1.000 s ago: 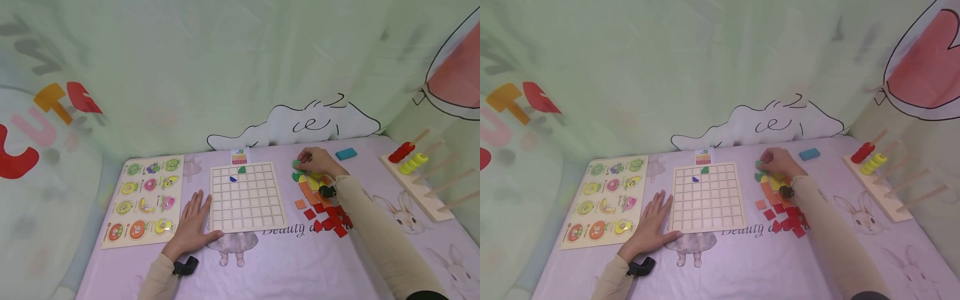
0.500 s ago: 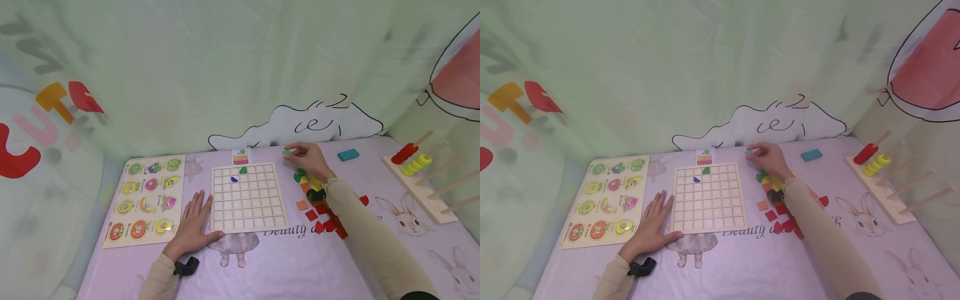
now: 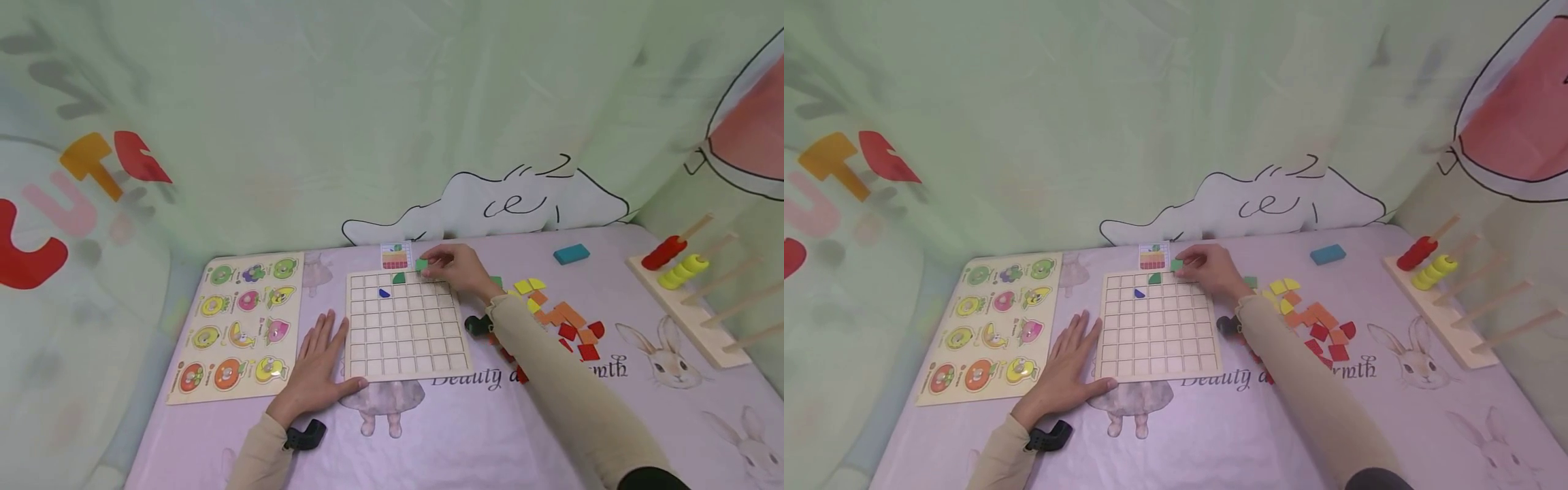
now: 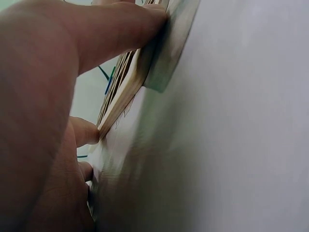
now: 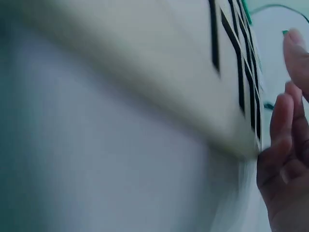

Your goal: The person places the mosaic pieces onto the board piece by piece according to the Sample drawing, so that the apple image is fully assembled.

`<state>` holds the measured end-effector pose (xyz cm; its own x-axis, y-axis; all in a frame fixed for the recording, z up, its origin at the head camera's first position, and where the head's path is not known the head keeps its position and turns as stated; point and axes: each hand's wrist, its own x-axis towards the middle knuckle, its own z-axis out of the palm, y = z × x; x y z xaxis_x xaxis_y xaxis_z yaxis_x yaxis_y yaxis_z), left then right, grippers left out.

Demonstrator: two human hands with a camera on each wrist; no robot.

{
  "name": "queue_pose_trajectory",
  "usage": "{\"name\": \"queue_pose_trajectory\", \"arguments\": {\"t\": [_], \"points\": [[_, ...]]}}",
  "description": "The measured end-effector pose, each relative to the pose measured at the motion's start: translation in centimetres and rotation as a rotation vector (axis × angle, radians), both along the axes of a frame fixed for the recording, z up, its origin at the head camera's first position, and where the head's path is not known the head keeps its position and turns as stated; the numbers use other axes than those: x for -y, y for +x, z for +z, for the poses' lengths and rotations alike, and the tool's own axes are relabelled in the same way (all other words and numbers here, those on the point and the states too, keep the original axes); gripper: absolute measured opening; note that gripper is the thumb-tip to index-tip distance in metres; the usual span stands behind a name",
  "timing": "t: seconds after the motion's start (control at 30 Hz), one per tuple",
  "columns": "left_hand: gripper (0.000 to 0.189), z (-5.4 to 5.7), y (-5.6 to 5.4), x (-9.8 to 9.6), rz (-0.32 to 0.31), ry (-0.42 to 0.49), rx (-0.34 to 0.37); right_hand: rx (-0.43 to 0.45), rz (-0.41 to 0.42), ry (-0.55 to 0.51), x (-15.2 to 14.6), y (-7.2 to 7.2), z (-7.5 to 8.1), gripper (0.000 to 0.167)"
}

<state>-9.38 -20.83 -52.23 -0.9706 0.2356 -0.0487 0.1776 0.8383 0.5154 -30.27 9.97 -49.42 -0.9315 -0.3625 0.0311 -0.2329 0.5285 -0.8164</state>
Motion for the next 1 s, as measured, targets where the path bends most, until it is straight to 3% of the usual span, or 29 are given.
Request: {"name": "queue_pose_trajectory", "arguments": {"t": [0.37, 0.63, 1.0], "points": [[0.111, 0.1, 0.0, -0.1, 0.037, 0.048, -0.044, 0.018, 0.097, 0.146, 1.8, 0.2, 0.1, 0.032], [0.111, 0.1, -0.2, -0.3, 0.092, 0.107, -0.061, 0.067, 0.078, 0.128, 1.5, 0.2, 0.3, 0.031], [0.110, 0.1, -0.3, 0.0, 0.070, 0.099, -0.037, 0.076, 0.059, 0.130, 1.8, -0.2, 0.1, 0.023]]}}
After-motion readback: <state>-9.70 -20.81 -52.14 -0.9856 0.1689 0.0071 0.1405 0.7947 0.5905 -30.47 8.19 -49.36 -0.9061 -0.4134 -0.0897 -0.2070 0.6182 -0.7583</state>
